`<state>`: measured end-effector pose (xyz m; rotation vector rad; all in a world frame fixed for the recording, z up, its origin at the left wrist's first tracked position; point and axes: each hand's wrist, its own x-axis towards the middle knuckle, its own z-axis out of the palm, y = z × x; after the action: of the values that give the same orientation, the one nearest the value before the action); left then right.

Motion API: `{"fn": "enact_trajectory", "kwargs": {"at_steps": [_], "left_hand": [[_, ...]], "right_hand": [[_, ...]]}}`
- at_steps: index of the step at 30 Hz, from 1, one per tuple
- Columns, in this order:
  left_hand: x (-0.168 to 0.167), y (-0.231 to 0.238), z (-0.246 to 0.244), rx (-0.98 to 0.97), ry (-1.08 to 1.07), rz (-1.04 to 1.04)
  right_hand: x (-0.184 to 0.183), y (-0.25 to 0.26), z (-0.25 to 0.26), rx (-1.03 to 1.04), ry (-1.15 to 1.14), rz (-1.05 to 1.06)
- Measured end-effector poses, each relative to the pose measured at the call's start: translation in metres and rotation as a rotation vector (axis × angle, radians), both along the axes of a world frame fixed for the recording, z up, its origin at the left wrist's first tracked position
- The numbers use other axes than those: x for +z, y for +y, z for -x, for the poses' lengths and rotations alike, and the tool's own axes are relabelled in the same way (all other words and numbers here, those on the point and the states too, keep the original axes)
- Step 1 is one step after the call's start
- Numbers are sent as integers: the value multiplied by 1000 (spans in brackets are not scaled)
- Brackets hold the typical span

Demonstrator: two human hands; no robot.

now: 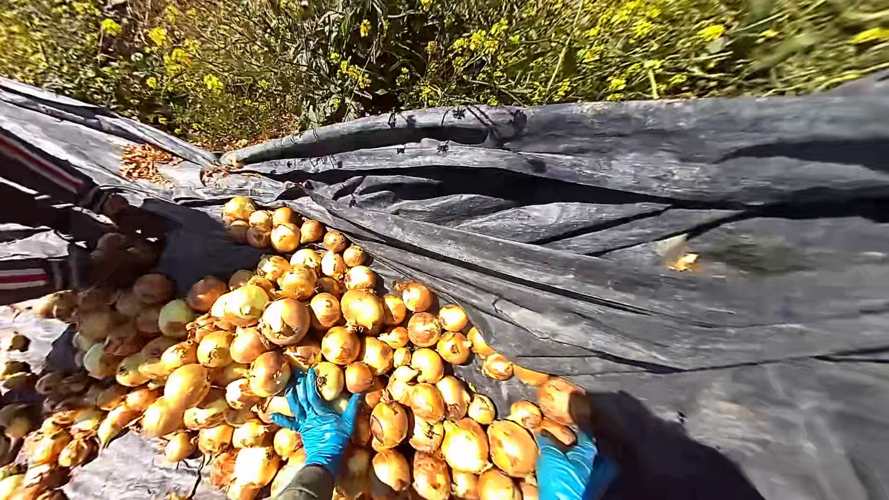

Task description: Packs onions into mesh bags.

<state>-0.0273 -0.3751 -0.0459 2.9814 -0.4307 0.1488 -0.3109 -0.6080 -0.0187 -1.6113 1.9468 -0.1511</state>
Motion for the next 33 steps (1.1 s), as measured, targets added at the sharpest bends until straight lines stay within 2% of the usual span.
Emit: {"fn": "enact_trajectory", "kwargs": {"at_steps": [1,3,4,5,7,10,12,15,17,19,25,29,31,33], "left_hand": [[-1,-1,0,-3,2,10],[-1,-2,2,-2,8,32],[-1,-3,3,1,12,45],[-1,-5,3,-3,3,57],[-4,-6,4,-6,-22,71],[-5,-5,5,-4,-28,59],[-5,-4,4,-3,-18,49],[-4,-7,3,-6,-10,51],[-4,-7,4,-14,-23,52],[-4,-7,4,-22,-20,54],[-5,4,0,-9,-16,58],[-8,-8,3,-15,34,77],[-4,-9,2,-17,52,79],[-3,-5,4,-19,73,74]], "right_hand": [[35,4,-56,21,-176,89],[95,-4,-151,322,-419,290],[115,-20,-190,505,-432,409],[131,-45,-228,666,-366,513],[143,-100,-300,863,-102,519],[111,-141,-370,963,220,219],[110,-121,-365,1025,140,65],[126,-40,-308,1151,-108,94],[103,-8,-290,1217,-93,88],[89,4,-280,1198,-29,40],[79,35,-254,1125,-10,-80],[63,25,-219,1043,-41,-83],[67,0,-204,1085,-30,-89],[85,-47,-192,1043,27,1]]}}
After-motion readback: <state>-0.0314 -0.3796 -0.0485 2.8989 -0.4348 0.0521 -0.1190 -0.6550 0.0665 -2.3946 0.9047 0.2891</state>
